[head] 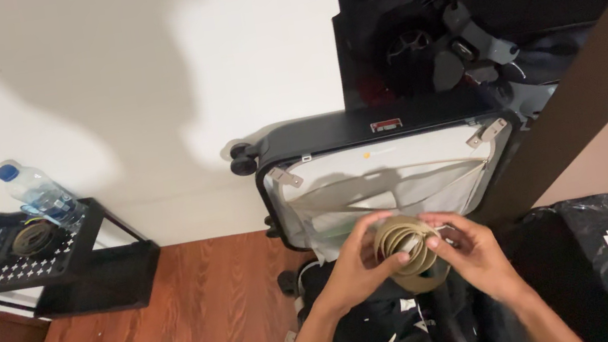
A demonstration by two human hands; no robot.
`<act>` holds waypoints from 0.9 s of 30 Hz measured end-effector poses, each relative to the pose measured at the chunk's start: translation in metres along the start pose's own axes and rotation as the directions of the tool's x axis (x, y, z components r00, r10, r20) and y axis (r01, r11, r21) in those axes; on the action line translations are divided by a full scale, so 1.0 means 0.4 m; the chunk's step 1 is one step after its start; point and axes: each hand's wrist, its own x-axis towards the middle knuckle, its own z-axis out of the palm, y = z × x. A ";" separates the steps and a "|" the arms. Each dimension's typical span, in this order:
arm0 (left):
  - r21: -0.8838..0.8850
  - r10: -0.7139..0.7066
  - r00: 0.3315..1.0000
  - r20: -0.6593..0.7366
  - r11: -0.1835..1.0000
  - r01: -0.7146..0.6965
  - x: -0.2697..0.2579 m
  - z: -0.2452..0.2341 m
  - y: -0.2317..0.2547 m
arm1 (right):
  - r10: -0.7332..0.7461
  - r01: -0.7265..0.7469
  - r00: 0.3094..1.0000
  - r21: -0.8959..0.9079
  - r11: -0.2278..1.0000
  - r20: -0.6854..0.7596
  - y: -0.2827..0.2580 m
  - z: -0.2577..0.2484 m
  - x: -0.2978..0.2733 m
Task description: The person takes items out of an open suitcase on the floor, including a wallet, a charger, a cable, a watch, a belt, and a bottle, and places them one at a time onto a small side table next to the door.
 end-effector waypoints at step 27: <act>0.059 0.062 0.995 -0.084 0.997 -0.058 -0.351 -0.320 0.017 | 0.130 -0.129 0.992 -0.066 0.989 0.007 0.095 0.346 -0.227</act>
